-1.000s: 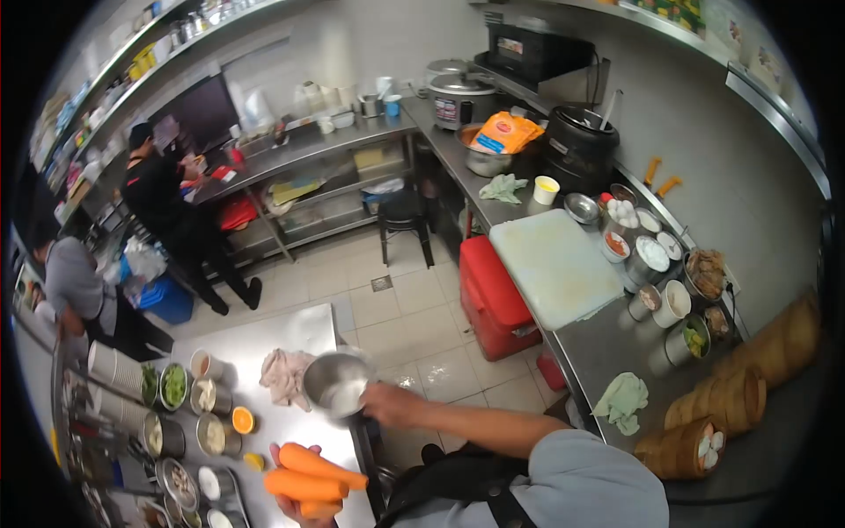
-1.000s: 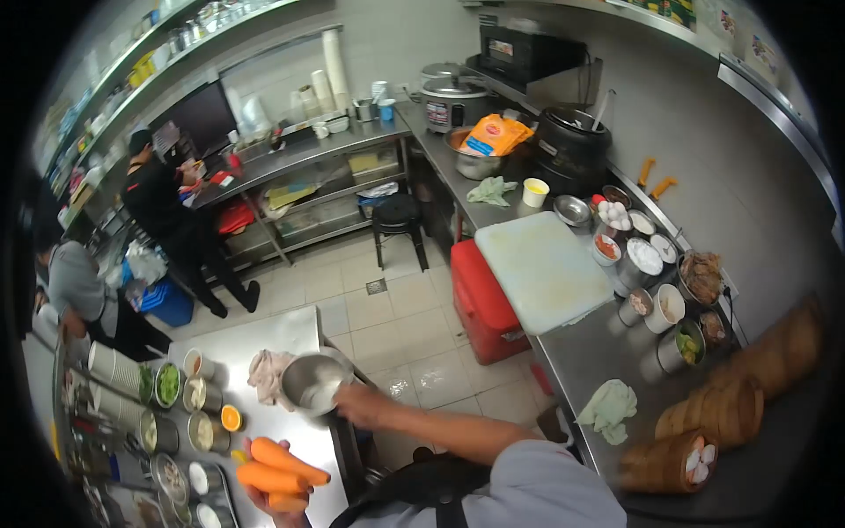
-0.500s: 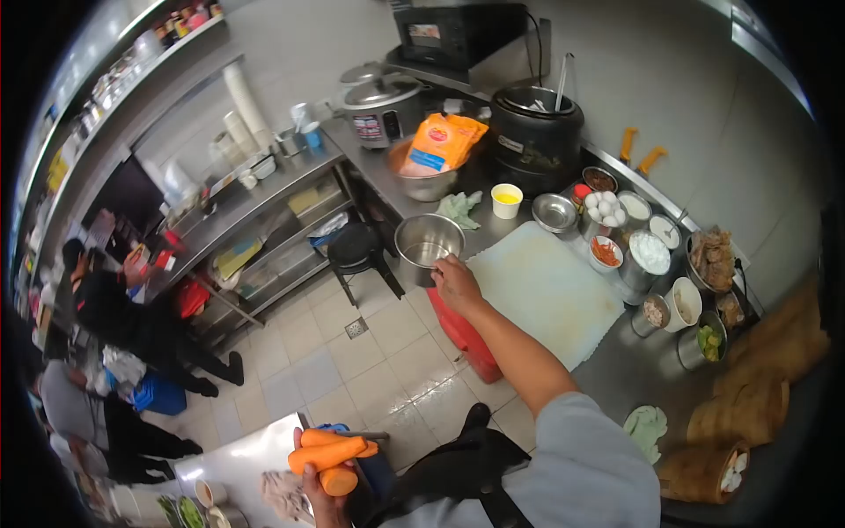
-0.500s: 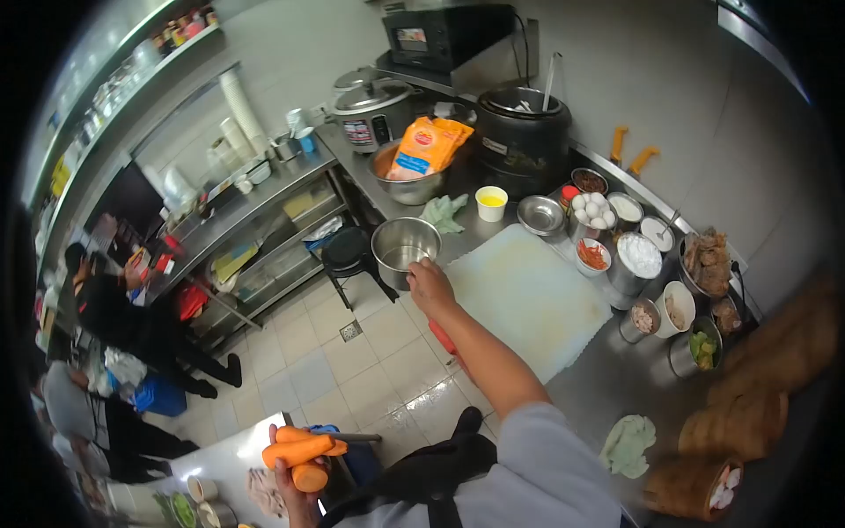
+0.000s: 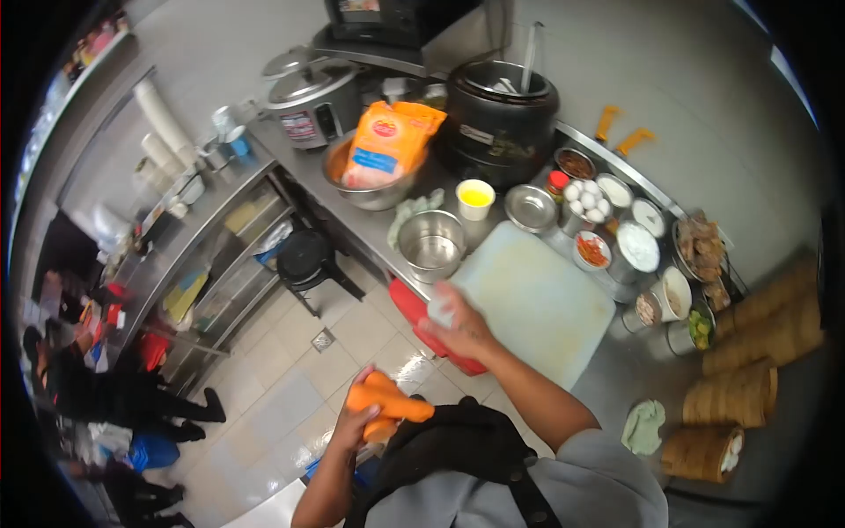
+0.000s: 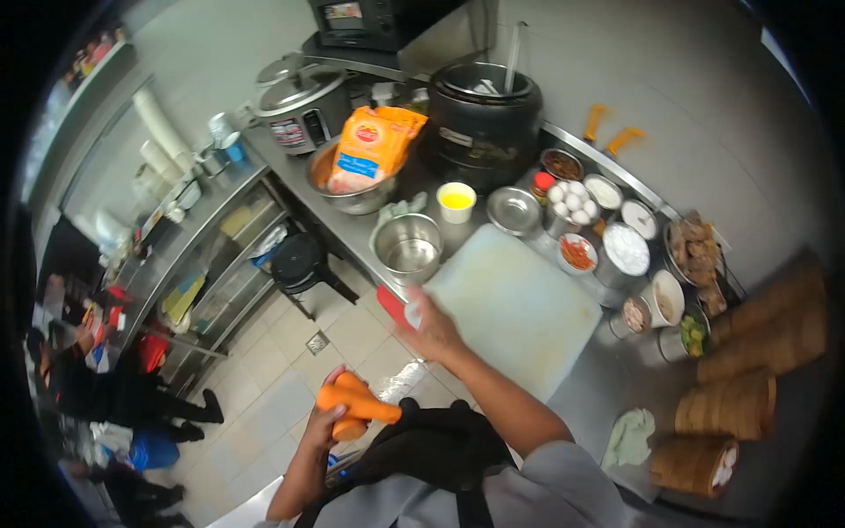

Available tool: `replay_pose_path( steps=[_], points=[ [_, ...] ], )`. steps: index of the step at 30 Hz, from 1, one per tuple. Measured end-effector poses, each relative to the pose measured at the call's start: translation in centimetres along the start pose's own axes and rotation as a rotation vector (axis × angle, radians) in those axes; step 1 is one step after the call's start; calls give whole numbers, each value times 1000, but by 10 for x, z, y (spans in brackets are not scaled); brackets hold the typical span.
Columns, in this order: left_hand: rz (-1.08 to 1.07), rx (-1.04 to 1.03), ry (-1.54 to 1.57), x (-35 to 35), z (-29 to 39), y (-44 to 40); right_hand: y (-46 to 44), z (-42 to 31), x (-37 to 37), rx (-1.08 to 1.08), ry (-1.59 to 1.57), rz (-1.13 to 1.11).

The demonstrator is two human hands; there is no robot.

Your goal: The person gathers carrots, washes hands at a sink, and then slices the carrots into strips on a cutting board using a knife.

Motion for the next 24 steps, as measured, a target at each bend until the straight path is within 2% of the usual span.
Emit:
replay_pose_path(
  steps=[1, 2, 3, 4, 6, 7, 9, 10, 12, 13, 14, 16, 17, 18, 20, 21, 23, 24],
  points=[
    [-65, 69, -32, -9, 1, -23, 18, 15, -38, -48, -373, -288],
    [-138, 141, -69, -20, 0, -46, 37, 26, -62, -23, -502, -459],
    [-174, 179, -74, -29, -4, -69, 57, 32, -75, 4, -582, -471],
    [-287, 184, -154, -44, -9, -91, 75, 14, -66, -71, -633, -535],
    [-426, 209, -243, -66, -22, -127, 79, 46, -67, 11, -434, -213],
    [-492, 279, -346, -77, -37, -140, 85, 46, -58, -7, -436, -177],
    [-633, 419, -456, -101, -59, -154, 104, 62, -38, -276, -657, -171],
    [-665, 427, -464, -113, -65, -162, 112, 64, -24, -278, -654, -137],
    [-777, 354, -670, -139, -78, -182, 128, 78, 16, -288, -518, 107],
    [-737, 235, -777, -149, -78, -196, 131, 86, 40, -216, -314, 265],
    [-750, 229, -784, -159, -85, -207, 137, 99, 54, -210, -311, 280],
    [-490, 113, -840, -159, -93, -251, 150, 129, 102, -500, 220, 374],
    [-397, -16, -851, -161, -99, -272, 148, 138, 119, -531, 301, 383],
    [-399, -23, -853, -167, -109, -284, 145, 145, 131, -526, 301, 389],
    [-280, -192, -906, -181, -111, -309, 133, 164, 155, -550, 408, 280],
    [-276, -201, -904, -180, -120, -321, 129, 170, 163, -471, 444, 250],
    [-391, -711, -1117, -185, -117, -318, 125, 182, 172, -420, 544, 219],
    [-410, -701, -1166, -187, -120, -312, 121, 184, 178, -374, 644, 188]
  ],
)
Point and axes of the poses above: each hand's wrist, its own y-axis away from the middle knuckle, its own x-axis out of the back of the hand, z = x × y, the point moved 8 cm from there along -y, towards the middle knuckle, and after that the axes turned 12 degrees about y, right-handed, at the moved point
